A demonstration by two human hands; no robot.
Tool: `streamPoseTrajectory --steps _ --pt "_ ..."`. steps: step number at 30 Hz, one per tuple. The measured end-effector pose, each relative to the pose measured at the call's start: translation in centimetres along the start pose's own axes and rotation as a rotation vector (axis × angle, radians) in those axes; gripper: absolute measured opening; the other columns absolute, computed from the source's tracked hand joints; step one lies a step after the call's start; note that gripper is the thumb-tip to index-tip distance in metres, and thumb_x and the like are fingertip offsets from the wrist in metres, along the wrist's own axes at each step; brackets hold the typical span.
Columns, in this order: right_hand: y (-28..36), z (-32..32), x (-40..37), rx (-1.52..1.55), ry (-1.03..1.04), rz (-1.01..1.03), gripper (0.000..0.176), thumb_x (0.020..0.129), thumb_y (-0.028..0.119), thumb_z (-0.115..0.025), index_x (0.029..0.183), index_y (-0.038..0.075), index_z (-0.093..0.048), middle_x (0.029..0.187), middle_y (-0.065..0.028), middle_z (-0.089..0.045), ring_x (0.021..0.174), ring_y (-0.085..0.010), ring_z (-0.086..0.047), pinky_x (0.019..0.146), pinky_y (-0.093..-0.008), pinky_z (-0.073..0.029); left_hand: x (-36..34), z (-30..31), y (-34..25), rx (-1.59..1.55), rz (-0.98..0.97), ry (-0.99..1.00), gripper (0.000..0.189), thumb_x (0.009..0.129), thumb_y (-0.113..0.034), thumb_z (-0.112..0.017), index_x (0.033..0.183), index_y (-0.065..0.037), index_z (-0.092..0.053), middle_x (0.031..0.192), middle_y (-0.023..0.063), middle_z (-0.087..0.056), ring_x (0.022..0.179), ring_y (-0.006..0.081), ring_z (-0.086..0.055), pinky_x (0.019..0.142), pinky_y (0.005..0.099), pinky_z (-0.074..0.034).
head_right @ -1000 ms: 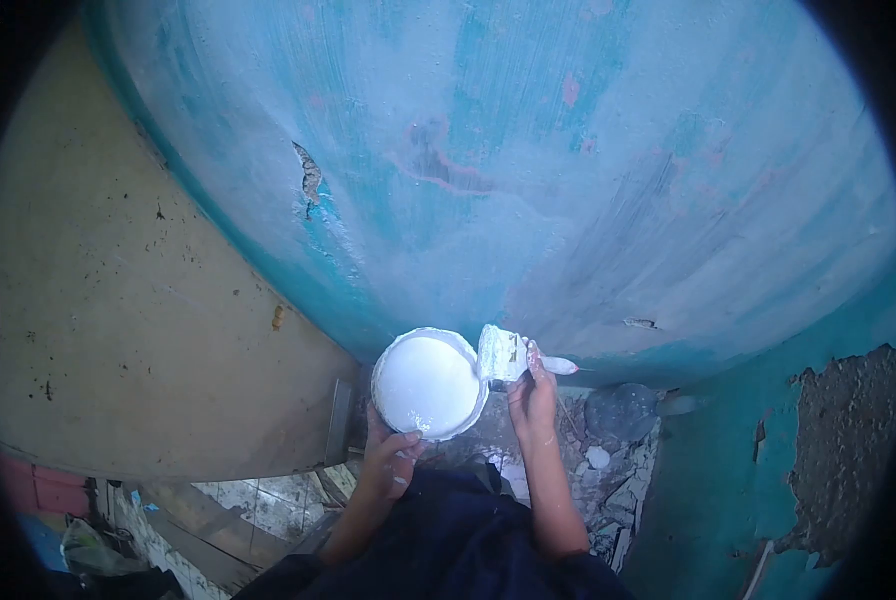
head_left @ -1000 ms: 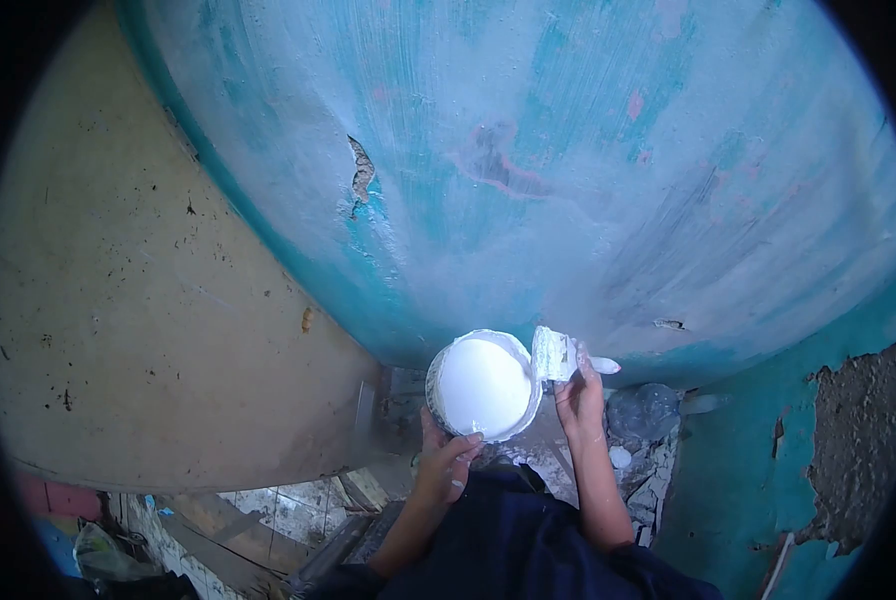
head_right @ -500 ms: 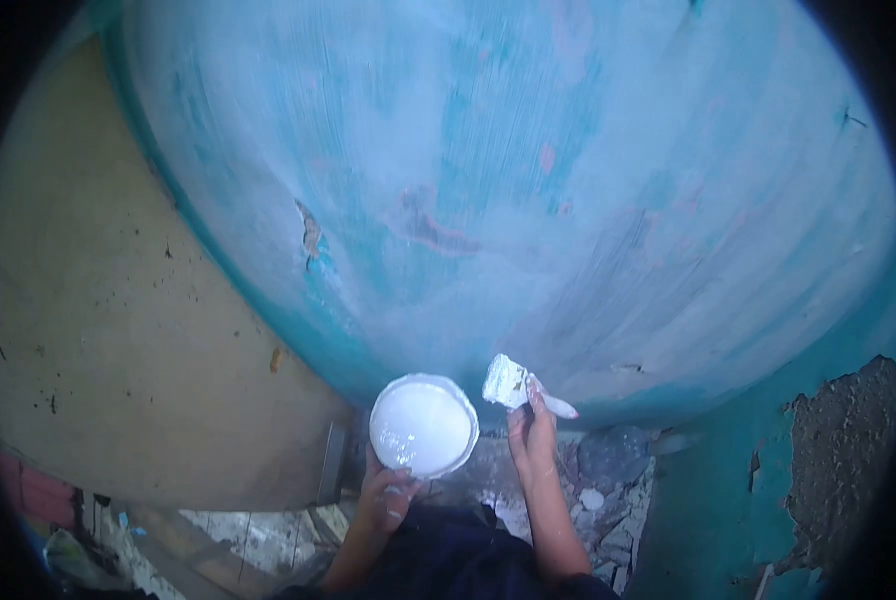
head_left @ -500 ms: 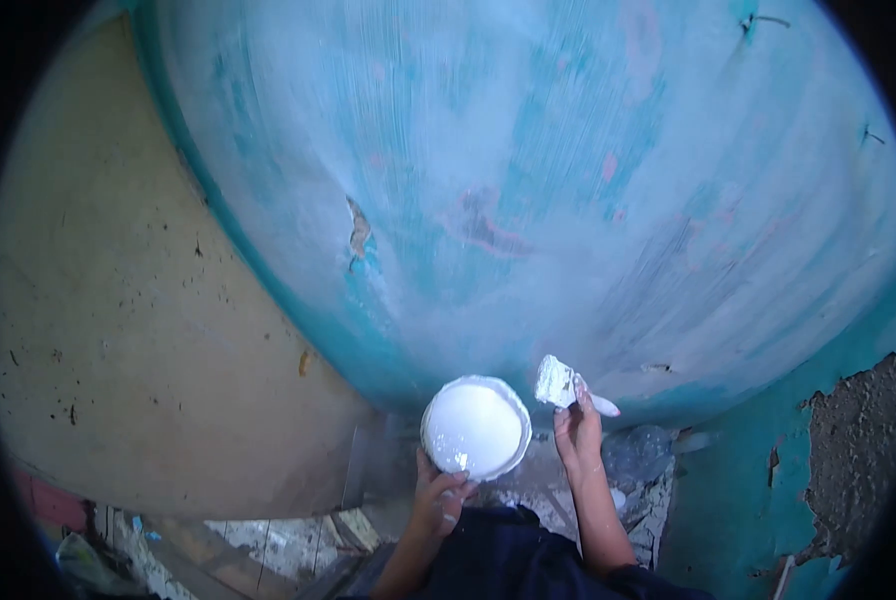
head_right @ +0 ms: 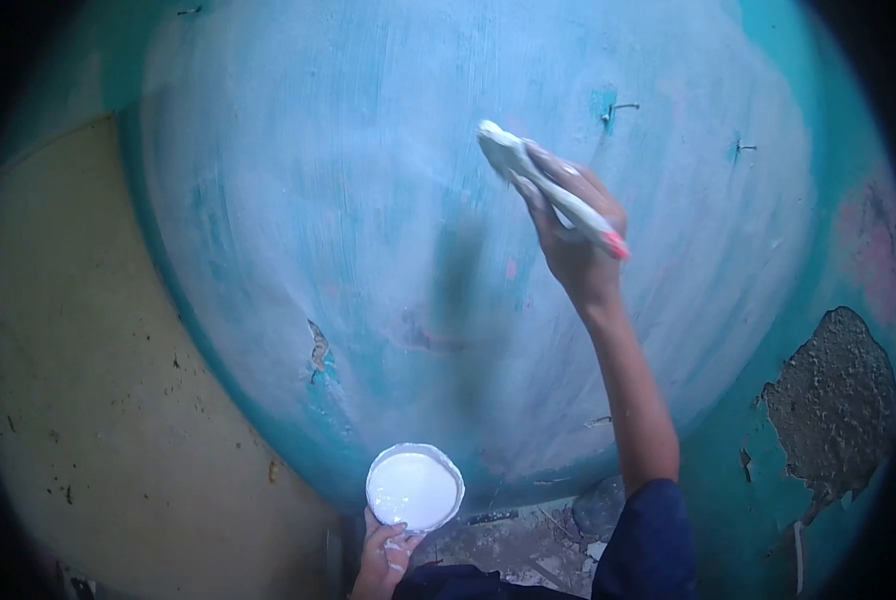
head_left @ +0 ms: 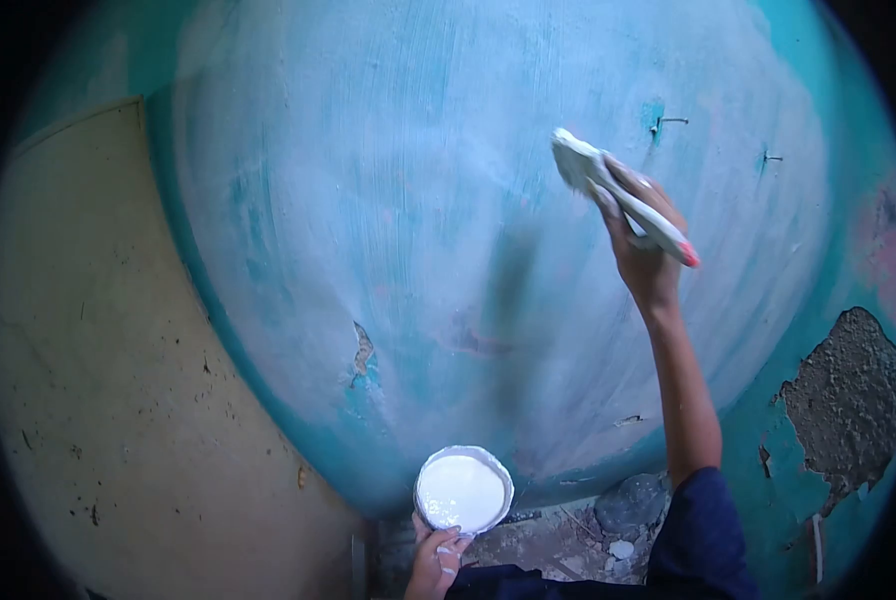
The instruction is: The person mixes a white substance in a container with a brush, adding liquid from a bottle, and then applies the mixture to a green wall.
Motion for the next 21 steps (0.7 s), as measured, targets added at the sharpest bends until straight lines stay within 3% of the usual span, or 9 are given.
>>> streamPoseTrajectory --steps 2,3,4,7,12,15,17,18,21 --pt "1.6 -1.6 2.3 -0.267 0.095 0.303 0.030 0.080 0.003 -0.071 0.110 0.002 -0.069 0.100 -0.0119 -0.070 0.090 -0.0237 -0.066 0.081 -0.0336 -0.052 -0.4 -0.2 -1.0 0.006 0.021 0.000 0.069 0.076 0.002 -0.053 0.138 -0.019 -0.030 0.139 0.0138 -0.040 0.129 0.0362 -0.044 0.101 0.0562 -0.041" --pt "1.2 -2.4 2.1 -0.360 0.158 0.339 0.035 0.082 0.004 -0.069 0.117 0.011 -0.069 0.107 -0.0100 -0.069 0.093 -0.0230 -0.066 0.078 -0.0319 -0.052 -0.6 -0.1 -1.3 0.011 0.044 -0.022 0.070 0.076 0.002 -0.053 0.139 -0.019 -0.030 0.140 0.0139 -0.039 0.130 0.0368 -0.043 0.102 0.0566 -0.041" --pt "1.4 -3.2 1.4 -0.430 0.211 0.392 0.034 0.081 0.006 -0.066 0.115 0.010 -0.069 0.103 -0.0094 -0.069 0.090 -0.0229 -0.066 0.077 -0.0332 -0.052 -0.8 1.1 -0.9 -0.061 0.139 -0.205 0.070 0.080 0.002 -0.058 0.144 -0.011 -0.032 0.132 0.0170 -0.051 0.116 0.0327 -0.057 0.094 0.0479 -0.053" --pt "2.2 -5.2 -4.3 -0.595 0.240 0.538 0.033 0.081 0.009 -0.059 0.113 0.011 -0.068 0.098 -0.0056 -0.069 0.087 -0.0216 -0.065 0.075 -0.0336 -0.050 -1.2 2.3 -1.8 -0.071 0.155 -0.209 0.075 0.078 0.004 -0.058 0.145 -0.012 -0.028 0.134 0.0165 -0.047 0.115 0.0333 -0.056 0.092 0.0464 -0.053" --pt "2.5 -5.4 -11.6 -0.560 0.421 0.330 0.029 0.080 0.011 -0.063 0.108 0.012 -0.069 0.096 -0.0047 -0.068 0.086 -0.0223 -0.065 0.073 -0.0345 -0.051 -1.6 3.8 -3.1 -0.046 0.178 -0.192 0.072 0.078 0.003 -0.059 0.144 -0.011 -0.032 0.125 0.0168 -0.054 0.107 0.0320 -0.060 0.090 0.0460 -0.054" --pt "0.9 -5.1 -10.0 -0.470 0.512 0.201 0.026 0.079 0.013 -0.068 0.105 0.014 -0.071 0.093 -0.0072 -0.068 0.082 -0.0250 -0.065 0.070 -0.0352 -0.052 -1.8 5.2 -2.9 -0.080 0.242 -0.214 0.070 0.078 0.003 -0.059 0.142 -0.009 -0.035 0.124 0.0164 -0.056 0.106 0.0317 -0.061 0.090 0.0462 -0.054" --pt "1.5 -4.3 -5.2 -0.483 0.395 0.233 0.022 0.078 0.015 -0.071 0.100 0.015 -0.072 0.089 -0.0085 -0.069 0.077 -0.0284 -0.065 0.067 -0.0370 -0.053 -1.9 4.9 -3.4 -0.087 0.177 -0.157 0.068 0.078 0.003 -0.059 0.141 -0.008 -0.036 0.123 0.0162 -0.056 0.107 0.0319 -0.061 0.091 0.0466 -0.054" --pt "2.6 -3.7 -2.0 -0.432 0.351 0.153 0.022 0.079 0.015 -0.071 0.101 0.015 -0.072 0.090 -0.0088 -0.069 0.078 -0.0287 -0.065 0.067 -0.0370 -0.053 -2.1 4.7 -3.6 -0.091 0.146 -0.130 0.067 0.078 0.003 -0.059 0.141 -0.007 -0.037 0.123 0.0162 -0.056 0.107 0.0320 -0.060 0.091 0.0468 -0.054" --pt "2.2 -3.9 4.3 -0.484 0.144 0.222 0.022 0.082 0.014 -0.068 0.104 0.014 -0.072 0.095 -0.0074 -0.069 0.085 -0.0270 -0.066 0.070 -0.0358 -0.053 -2.8 4.4 -4.3 -0.099 0.087 -0.084 0.066 0.078 0.003 -0.058 0.140 -0.007 -0.038 0.123 0.0160 -0.057 0.108 0.0322 -0.060 0.092 0.0471 -0.053"
Point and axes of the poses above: each hand's wrist, its own x-axis towards the middle knuckle, its own z-axis out of the back of the hand, y = z × x, the point moved 5 cm from there along x, towards the middle knuckle
